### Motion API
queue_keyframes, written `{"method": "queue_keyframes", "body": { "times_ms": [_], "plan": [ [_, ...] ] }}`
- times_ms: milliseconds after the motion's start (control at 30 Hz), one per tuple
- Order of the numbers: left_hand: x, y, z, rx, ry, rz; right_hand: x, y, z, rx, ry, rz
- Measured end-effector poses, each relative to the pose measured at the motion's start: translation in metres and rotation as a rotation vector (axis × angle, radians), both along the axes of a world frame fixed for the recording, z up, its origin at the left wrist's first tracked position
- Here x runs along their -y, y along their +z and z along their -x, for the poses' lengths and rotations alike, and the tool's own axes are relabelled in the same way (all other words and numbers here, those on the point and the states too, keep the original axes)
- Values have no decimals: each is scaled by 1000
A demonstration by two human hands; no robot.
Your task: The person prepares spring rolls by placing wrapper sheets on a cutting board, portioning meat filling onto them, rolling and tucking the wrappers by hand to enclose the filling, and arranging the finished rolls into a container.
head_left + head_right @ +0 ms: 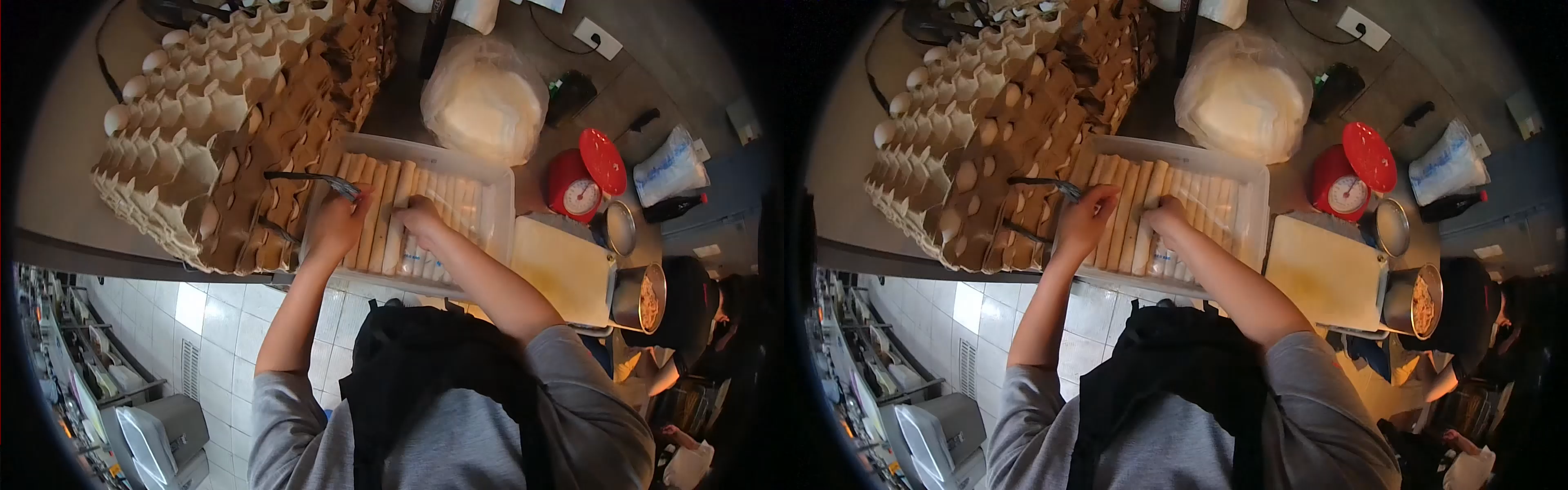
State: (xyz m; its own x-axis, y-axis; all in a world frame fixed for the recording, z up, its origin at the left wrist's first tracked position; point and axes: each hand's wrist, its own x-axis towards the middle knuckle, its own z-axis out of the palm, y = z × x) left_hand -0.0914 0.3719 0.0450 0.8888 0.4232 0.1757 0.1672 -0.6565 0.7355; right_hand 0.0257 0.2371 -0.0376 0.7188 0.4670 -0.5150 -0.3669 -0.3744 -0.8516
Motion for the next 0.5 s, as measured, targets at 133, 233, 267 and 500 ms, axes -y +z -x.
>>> {"method": "queue_keyframes", "body": {
  "times_ms": [133, 233, 267, 500],
  "plan": [
    [0, 0, -38, 81, -219, -42, 0, 25, 6, 307, 165, 317],
    [1, -10, -81, 37, -349, -155, 3, 52, 3, 454, 307, 489],
    [4, -16, -93, 27, -370, -183, 4, 53, 2, 429, 315, 481],
    [-1, -61, -136, -17, -526, -310, 7, 42, 15, 271, 310, 248]
  ]
}}
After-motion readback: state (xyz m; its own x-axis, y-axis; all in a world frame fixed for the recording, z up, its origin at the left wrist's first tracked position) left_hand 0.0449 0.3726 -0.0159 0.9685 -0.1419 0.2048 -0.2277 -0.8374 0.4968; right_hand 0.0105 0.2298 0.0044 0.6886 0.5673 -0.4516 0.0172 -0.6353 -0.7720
